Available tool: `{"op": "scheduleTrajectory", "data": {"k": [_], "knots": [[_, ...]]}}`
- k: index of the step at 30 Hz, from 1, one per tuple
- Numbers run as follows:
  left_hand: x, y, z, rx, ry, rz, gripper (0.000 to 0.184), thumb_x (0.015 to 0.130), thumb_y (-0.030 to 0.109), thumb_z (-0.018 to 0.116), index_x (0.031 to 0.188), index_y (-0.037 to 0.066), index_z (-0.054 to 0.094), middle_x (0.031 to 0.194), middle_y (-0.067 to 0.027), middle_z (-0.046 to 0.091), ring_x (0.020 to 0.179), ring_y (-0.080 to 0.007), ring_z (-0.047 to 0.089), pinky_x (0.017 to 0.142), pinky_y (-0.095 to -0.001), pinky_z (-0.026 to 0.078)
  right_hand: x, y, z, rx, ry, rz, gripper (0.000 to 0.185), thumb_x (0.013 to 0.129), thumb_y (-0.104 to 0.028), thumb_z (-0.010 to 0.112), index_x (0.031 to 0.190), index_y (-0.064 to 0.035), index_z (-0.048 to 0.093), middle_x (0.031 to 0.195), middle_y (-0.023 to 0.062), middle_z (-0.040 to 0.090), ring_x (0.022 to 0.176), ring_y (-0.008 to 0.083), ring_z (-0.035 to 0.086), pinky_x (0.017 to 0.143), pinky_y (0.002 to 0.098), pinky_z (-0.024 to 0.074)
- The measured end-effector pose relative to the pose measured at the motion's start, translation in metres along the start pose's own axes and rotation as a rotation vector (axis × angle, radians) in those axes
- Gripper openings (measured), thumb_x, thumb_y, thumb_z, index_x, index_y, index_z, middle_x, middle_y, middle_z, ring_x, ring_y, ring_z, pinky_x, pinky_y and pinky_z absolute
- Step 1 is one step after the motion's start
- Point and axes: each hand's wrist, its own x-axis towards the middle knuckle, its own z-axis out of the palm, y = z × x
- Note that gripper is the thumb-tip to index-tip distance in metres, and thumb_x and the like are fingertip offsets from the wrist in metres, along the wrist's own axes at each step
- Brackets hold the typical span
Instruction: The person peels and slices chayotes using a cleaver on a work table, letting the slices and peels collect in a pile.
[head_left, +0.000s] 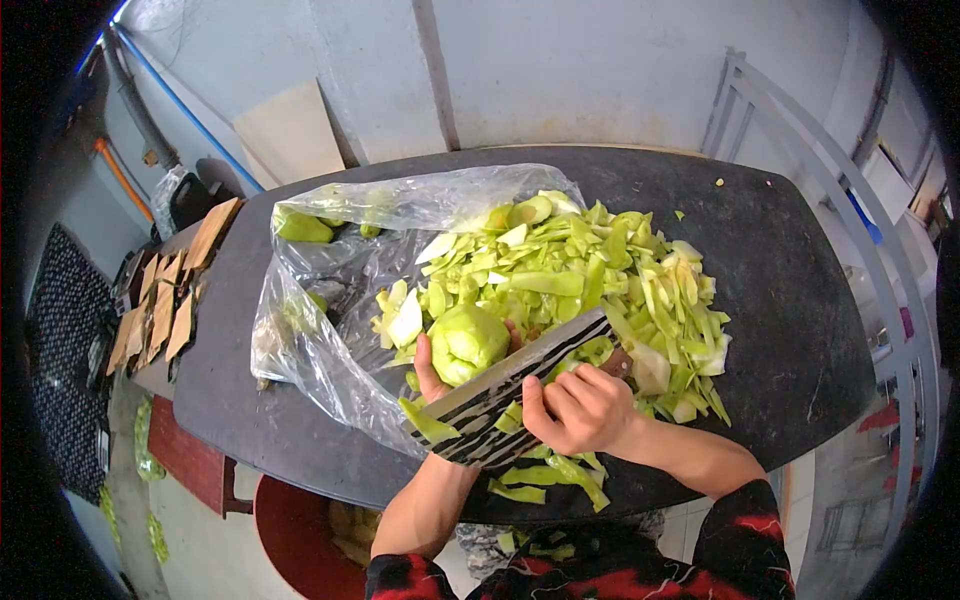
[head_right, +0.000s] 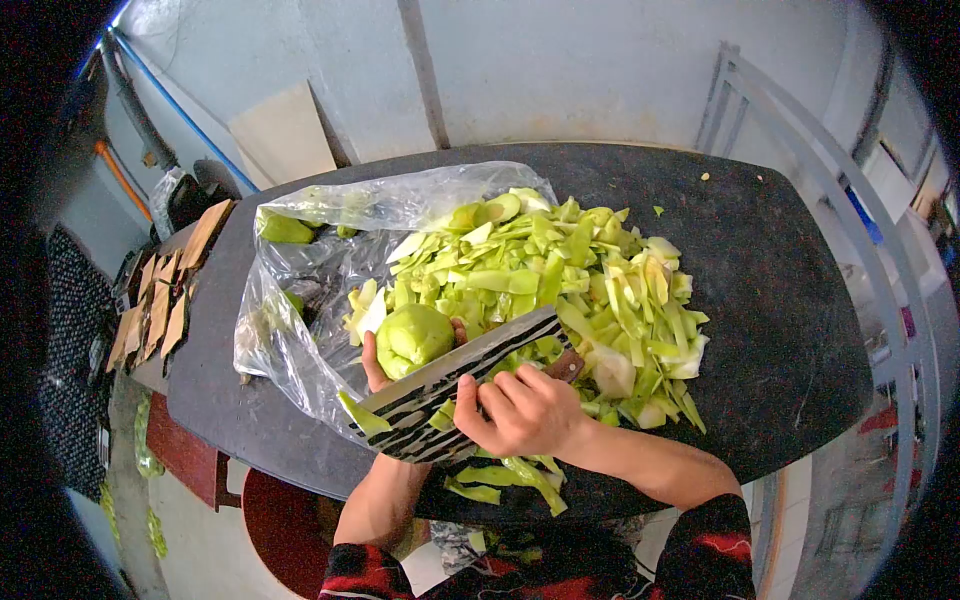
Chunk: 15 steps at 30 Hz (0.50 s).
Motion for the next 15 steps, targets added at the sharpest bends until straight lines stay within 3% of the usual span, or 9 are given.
{"op": "scheduleTrajectory", "data": {"k": [3,4,7,10,12,15], "knots": [[0.0,0.001,-0.001,-0.039,-0.023,-0.023,0.08,0.081,0.068,0.058,0.129,0.004,0.048,0.121,-0.0209,0.055,0.112,-0.0328,0.054,0.099,-0.0461,0.046,-0.003,0.002,0.003,-0.022,0.02,-0.006,0.012,0.082,-0.002,0.06,0.093,0.0033,0.06,0.057,-0.0015,0.041,0.048,0.0113,0.045,0.044,0.0252,0.0341],[0.0,0.002,-0.002,0.087,0.005,0.007,0.078,0.081,0.067,0.058,0.129,0.005,0.05,0.122,-0.0189,0.055,0.113,-0.0313,0.054,0.1,-0.0473,0.045,-0.005,0.003,0.005,-0.048,0.047,-0.004,0.012,0.083,-0.006,0.059,0.092,0.0021,0.06,0.057,-0.002,0.042,0.049,0.0109,0.045,0.045,0.0253,0.0338],[0.002,-0.005,0.009,0.194,0.213,0.188,0.075,0.083,0.067,0.054,0.13,0.009,0.053,0.126,-0.0137,0.058,0.116,-0.0304,0.054,0.102,-0.0495,0.042,-0.014,0.036,0.013,-0.207,-0.141,0.241,0.015,0.084,-0.008,0.061,0.095,0.0024,0.063,0.059,0.0012,0.053,0.051,0.0136,0.055,0.045,0.0273,0.0426],[0.003,-0.004,0.016,0.178,0.276,0.257,0.075,0.083,0.067,0.053,0.13,0.01,0.054,0.124,-0.0142,0.059,0.116,-0.0313,0.055,0.102,-0.0497,0.042,-0.014,0.052,0.006,-0.211,-0.083,0.291,0.014,0.083,-0.007,0.061,0.093,0.0021,0.064,0.061,0.0031,0.057,0.051,0.0141,0.056,0.045,0.0273,0.0437],[0.001,-0.005,0.013,0.161,0.293,0.266,0.074,0.082,0.067,0.054,0.13,0.011,0.054,0.122,-0.0148,0.06,0.115,-0.0312,0.056,0.101,-0.0499,0.043,-0.009,0.041,0.0,-0.209,-0.082,0.244,0.012,0.081,-0.005,0.061,0.091,0.0015,0.064,0.061,0.0031,0.056,0.05,0.0135,0.055,0.045,0.0255,0.0426],[-0.002,0.004,0.007,0.137,0.1,0.084,0.08,0.079,0.071,0.056,0.124,0.005,0.055,0.114,-0.0186,0.062,0.102,-0.0314,0.06,0.095,-0.0464,0.048,-0.001,0.017,0.0,-0.073,0.027,0.08,0.009,0.081,-0.004,0.061,0.089,0.0006,0.063,0.057,-0.0001,0.047,0.048,0.0111,0.049,0.044,0.0237,0.0377]]}}
